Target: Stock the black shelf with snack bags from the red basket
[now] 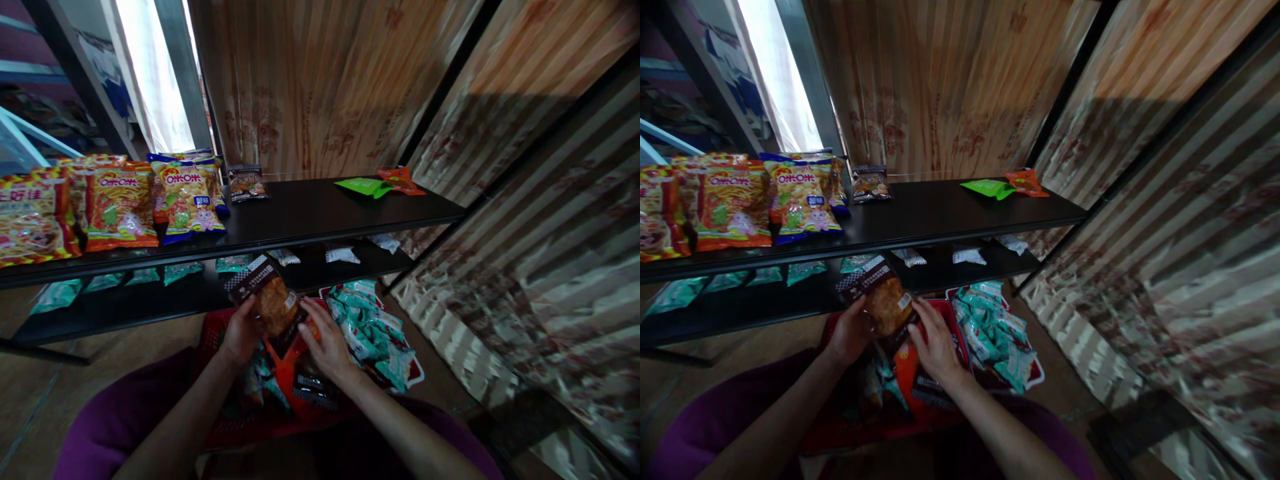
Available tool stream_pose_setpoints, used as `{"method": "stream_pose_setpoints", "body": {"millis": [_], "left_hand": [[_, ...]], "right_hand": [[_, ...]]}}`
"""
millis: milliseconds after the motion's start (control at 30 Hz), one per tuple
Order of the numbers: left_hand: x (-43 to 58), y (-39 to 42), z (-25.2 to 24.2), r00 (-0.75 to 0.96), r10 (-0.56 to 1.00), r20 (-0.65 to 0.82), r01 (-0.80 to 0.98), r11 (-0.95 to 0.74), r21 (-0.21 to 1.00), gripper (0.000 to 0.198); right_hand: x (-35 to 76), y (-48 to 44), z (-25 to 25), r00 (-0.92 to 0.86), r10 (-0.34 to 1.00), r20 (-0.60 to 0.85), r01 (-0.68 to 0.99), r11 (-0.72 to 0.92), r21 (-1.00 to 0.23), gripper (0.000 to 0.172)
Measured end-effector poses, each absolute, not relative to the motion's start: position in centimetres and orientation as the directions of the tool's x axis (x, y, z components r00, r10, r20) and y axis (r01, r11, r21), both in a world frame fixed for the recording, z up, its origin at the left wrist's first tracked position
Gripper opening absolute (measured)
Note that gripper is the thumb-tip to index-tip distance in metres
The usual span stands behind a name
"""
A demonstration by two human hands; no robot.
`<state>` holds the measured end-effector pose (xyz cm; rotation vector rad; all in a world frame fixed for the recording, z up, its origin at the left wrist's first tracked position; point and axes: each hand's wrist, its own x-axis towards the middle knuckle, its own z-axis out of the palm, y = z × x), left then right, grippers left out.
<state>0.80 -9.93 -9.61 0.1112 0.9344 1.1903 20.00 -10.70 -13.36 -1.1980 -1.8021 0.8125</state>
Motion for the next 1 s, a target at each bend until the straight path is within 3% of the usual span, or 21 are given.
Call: {"method": "stream_pose_setpoints", "body": {"millis": [67, 133, 200, 300, 500, 700, 900, 1000], "left_hand": [[0.3, -10.1, -9.7, 0.116, 0.816, -0.566, -0.725, 0.459, 0.513, 0.037], [0.0, -10.2, -9.7, 0.158, 0.812, -0.562, -0.717, 0.485, 0.5, 0.038], [-0.1, -10.2, -9.7, 0.174, 0.811, -0.559, -0.713, 0.495, 0.497, 0.039], [-0.1, -10.1, -9.5, 0.173, 0.807, -0.564, -0.713, 0.498, 0.494, 0.039], [-0.1, -9.6, -9.0, 0.194, 0.795, -0.574, -0.692, 0.526, 0.494, 0.035], [-0.2, -8.7, -9.3, 0.251, 0.801, -0.544, -0.67, 0.549, 0.499, 0.033], [0.1, -8.0, -8.5, 0.049, 0.87, -0.49, -0.791, 0.333, 0.513, 0.03], [0.0, -7.8, -8.3, 0.078, 0.876, -0.476, -0.792, 0.345, 0.504, 0.037]], "right_hand": [[20.5, -9.7, -13.4, -0.103, 0.983, 0.155, 0.323, 0.181, -0.929, 0.043], [20.8, -9.0, -13.4, -0.061, 0.997, -0.054, 0.166, -0.043, -0.985, 0.044], [20.9, -8.7, -13.3, -0.111, 0.961, -0.254, -0.013, -0.257, -0.966, 0.043], [20.8, -8.8, -13.2, -0.208, 0.895, -0.395, -0.206, -0.435, -0.876, 0.04], [21.1, -8.5, -14.0, -0.219, 0.846, -0.486, -0.35, -0.533, -0.77, 0.036], [21.5, -8.2, -14.3, -0.303, 0.828, -0.472, -0.398, -0.56, -0.726, 0.031], [21.5, -8.2, -14.0, -0.288, 0.845, -0.451, -0.408, -0.534, -0.74, 0.031], [21.5, -8.2, -13.7, -0.278, 0.84, -0.466, -0.412, -0.542, -0.732, 0.03]]}}
